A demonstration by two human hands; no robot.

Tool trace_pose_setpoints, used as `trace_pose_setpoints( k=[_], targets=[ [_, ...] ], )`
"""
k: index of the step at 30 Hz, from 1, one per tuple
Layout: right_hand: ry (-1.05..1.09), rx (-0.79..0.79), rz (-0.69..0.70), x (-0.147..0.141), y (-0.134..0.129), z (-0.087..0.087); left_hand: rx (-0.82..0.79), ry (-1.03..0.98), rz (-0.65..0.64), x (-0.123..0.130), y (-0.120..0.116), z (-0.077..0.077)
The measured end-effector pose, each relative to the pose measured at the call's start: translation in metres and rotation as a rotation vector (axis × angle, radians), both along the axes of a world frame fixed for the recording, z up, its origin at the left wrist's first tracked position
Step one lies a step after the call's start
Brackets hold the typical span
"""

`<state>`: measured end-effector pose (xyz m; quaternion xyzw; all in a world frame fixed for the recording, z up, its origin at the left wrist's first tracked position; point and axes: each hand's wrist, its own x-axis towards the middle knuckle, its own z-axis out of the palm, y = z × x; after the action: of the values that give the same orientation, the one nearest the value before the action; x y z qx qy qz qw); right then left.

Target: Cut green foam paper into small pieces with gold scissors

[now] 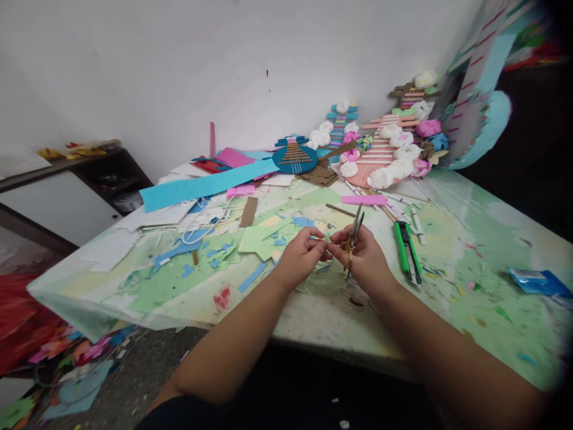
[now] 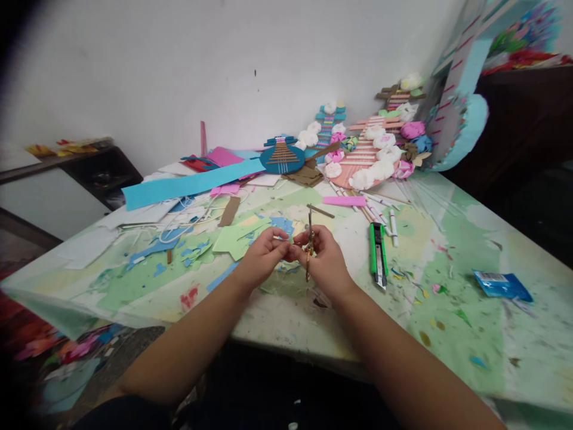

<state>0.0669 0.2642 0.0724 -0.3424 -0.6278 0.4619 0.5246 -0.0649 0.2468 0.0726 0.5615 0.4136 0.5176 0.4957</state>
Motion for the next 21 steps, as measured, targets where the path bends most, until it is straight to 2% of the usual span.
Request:
trace_pose_setpoints(
  k=[11, 21],
  targets=[
    [-0.026, 0.061, -0.072, 0.0009, -0.0011, 0.0008, -0.024, 0.04, -0.024, 0.0008, -0.0036, 0.0037],
    [0.047, 0.012, -0.082, -0.0024, -0.0034, 0.0005, 0.093, 0.247, 0.048, 0.0005, -0.0059, 0.0021]
  ],
)
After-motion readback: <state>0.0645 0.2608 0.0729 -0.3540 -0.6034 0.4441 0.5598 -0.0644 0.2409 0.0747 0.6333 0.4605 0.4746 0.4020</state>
